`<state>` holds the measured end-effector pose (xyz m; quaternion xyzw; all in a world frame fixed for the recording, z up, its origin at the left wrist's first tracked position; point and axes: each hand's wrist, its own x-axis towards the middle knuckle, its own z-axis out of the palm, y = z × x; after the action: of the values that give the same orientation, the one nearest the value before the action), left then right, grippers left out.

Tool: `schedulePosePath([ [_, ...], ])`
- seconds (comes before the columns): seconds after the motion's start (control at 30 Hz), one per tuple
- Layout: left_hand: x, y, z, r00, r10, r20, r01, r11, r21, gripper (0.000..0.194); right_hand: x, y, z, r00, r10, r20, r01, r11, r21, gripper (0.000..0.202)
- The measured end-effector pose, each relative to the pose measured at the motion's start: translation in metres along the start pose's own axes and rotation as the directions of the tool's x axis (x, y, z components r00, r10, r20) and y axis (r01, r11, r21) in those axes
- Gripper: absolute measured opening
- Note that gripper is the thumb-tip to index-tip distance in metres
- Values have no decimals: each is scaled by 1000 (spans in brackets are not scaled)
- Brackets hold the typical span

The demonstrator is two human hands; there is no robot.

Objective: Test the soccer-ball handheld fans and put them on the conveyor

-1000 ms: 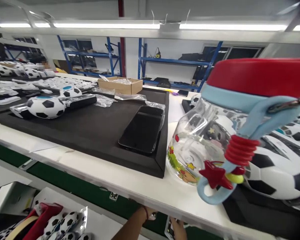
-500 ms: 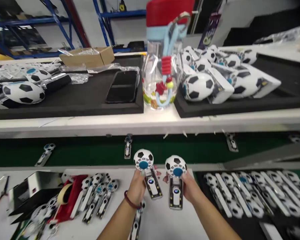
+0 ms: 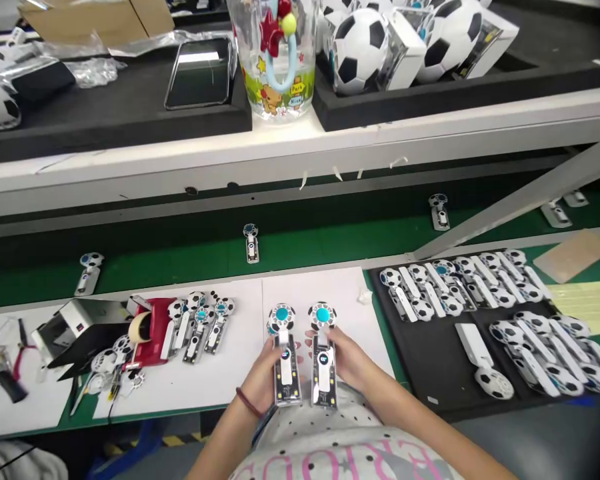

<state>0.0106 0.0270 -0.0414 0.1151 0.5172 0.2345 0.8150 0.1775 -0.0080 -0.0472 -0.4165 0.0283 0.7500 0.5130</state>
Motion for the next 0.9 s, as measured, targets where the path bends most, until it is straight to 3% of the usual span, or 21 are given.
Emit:
schedulePosePath([
  [0.1, -13, -24, -6, 997, -16, 81, 20, 999, -45, 46, -16, 21, -13, 995, -33, 97, 34, 999, -4, 53],
  [0.23, -25, -25, 0, 990, 59, 132, -51, 997, -64, 55, -29, 29, -10, 985, 12, 171, -6, 999, -35, 72],
  [0.37, -37, -14, 8, 980, 98, 174, -87, 994, -71, 57, -37, 24, 1, 978, 61, 199, -52, 997, -50, 65],
  [0.53, -51, -10, 16, 960, 143, 241, -116, 986, -124, 56, -46, 17, 15, 971, 27, 237, -34, 999, 28, 53],
  [0.67, -59, -3, 24, 953, 173, 250, -162, 985, -67, 63, -53, 11, 22, 969, -24, 247, 13, 999, 48, 58],
  [0.9, -71, 8, 34, 917, 183, 356, -191, 981, -11, 66, -68, -2, 33, 964, -63, 258, 73, 997, -29, 59],
])
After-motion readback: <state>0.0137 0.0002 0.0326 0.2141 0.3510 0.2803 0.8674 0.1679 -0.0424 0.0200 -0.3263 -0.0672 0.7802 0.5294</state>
